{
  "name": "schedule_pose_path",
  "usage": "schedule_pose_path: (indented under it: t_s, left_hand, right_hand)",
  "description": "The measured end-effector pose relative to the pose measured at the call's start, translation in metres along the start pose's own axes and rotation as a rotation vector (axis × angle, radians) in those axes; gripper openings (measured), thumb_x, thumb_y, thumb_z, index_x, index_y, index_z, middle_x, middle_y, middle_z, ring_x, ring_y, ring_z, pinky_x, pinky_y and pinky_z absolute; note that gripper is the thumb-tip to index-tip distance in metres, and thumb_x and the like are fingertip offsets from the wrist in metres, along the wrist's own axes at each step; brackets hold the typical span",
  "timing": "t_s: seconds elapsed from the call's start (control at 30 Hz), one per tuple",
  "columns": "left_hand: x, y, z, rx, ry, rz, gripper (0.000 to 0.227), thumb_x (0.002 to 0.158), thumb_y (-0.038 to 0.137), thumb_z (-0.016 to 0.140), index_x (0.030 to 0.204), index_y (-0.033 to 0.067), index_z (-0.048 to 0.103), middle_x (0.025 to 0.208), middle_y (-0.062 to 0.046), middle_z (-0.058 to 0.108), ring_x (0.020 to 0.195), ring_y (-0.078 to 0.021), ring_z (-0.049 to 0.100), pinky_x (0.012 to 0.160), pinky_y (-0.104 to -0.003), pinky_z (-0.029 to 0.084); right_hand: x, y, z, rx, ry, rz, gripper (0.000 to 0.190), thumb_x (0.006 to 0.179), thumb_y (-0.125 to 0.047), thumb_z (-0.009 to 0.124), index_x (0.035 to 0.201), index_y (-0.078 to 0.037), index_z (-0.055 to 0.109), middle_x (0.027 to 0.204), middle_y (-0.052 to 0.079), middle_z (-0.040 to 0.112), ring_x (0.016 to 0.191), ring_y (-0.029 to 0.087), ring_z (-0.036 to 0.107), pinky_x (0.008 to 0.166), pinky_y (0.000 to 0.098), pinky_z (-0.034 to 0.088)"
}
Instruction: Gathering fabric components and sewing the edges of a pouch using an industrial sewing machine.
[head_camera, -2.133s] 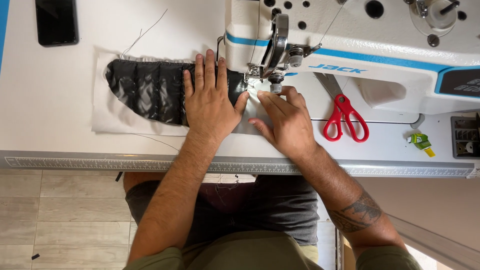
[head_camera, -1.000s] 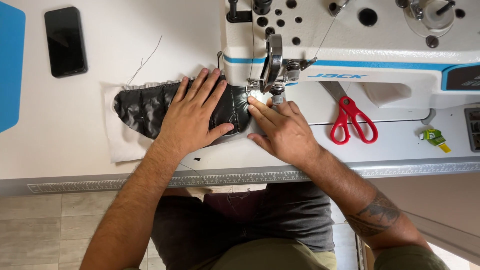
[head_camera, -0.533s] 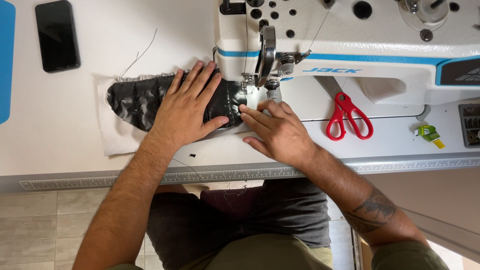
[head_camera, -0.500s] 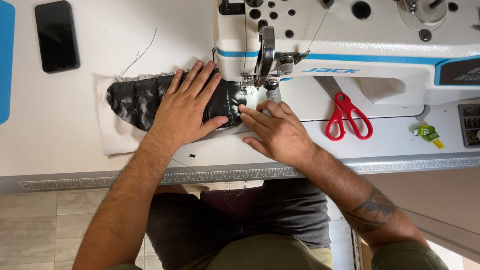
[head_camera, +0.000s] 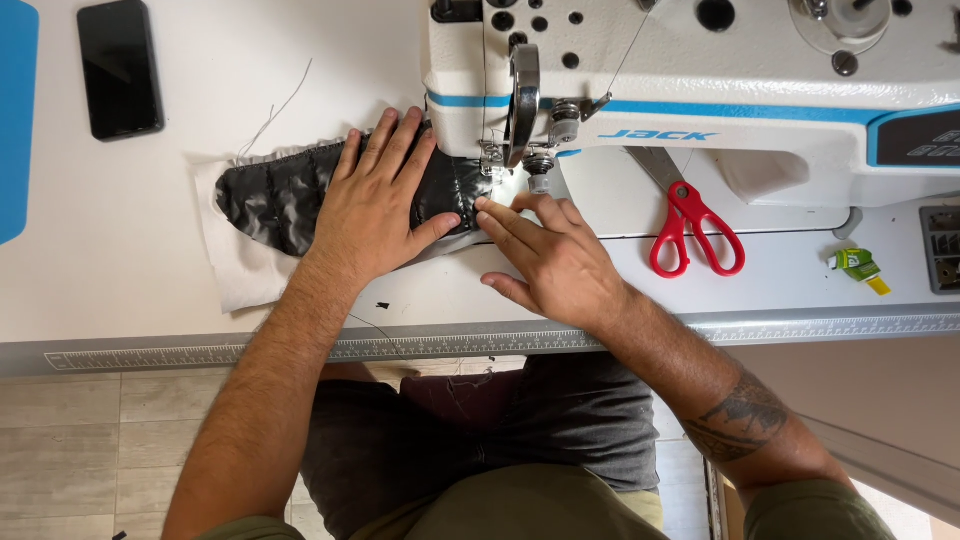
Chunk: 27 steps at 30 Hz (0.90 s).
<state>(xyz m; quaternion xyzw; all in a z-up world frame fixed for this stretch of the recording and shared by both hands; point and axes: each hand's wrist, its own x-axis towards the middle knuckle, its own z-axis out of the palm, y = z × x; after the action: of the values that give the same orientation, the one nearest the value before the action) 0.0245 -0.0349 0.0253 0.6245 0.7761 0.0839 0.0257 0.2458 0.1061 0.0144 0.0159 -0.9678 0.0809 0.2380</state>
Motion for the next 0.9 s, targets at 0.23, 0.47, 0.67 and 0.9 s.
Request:
schedule_pose_path:
  t_s: [0.23,0.47,0.67,0.9]
  left_hand:
    - [0.005,-0.005,0.002,0.022,0.009,0.013,0.09,0.099,0.07,0.043,0.161,0.0063,0.033,0.171,-0.015,0.018,0.157,-0.0323,0.013,0.125,-0.056,0.007]
    - [0.007,-0.001,0.009,0.083,0.115,0.002,0.09,0.101,0.07,0.041,0.159,0.0007,0.036,0.168,-0.018,0.025,0.156,-0.0345,0.018,0.125,-0.056,0.012]
    - [0.008,0.003,0.007,0.056,0.097,-0.037,0.088,0.1,0.067,0.047,0.161,0.0045,0.031,0.169,-0.017,0.023,0.156,-0.0345,0.016,0.124,-0.058,0.013]
    - [0.009,0.006,0.011,0.062,0.098,-0.079,0.088,0.101,0.067,0.045,0.161,0.0044,0.031,0.169,-0.016,0.021,0.156,-0.0361,0.015,0.124,-0.059,0.012]
  right_hand:
    - [0.001,0.0,-0.003,-0.021,-0.027,-0.039,0.057,0.103,-0.047,0.06,0.137,-0.002,0.064,0.143,0.01,0.063,0.116,0.031,0.055,0.089,0.041,0.044]
    - [-0.003,0.003,0.004,-0.06,-0.082,0.006,0.064,0.101,-0.052,0.062,0.142,-0.002,0.061,0.154,0.009,0.055,0.117,0.034,0.055,0.098,0.0461,0.046]
    - [-0.004,0.0,-0.001,-0.074,-0.074,-0.043,0.07,0.1,-0.052,0.065,0.145,0.001,0.056,0.154,0.01,0.054,0.119,0.034,0.054,0.09,0.0463,0.05]
    - [-0.005,0.002,0.002,-0.067,-0.075,-0.021,0.066,0.1,-0.051,0.065,0.142,-0.001,0.06,0.154,0.01,0.055,0.117,0.033,0.054,0.094,0.0453,0.048]
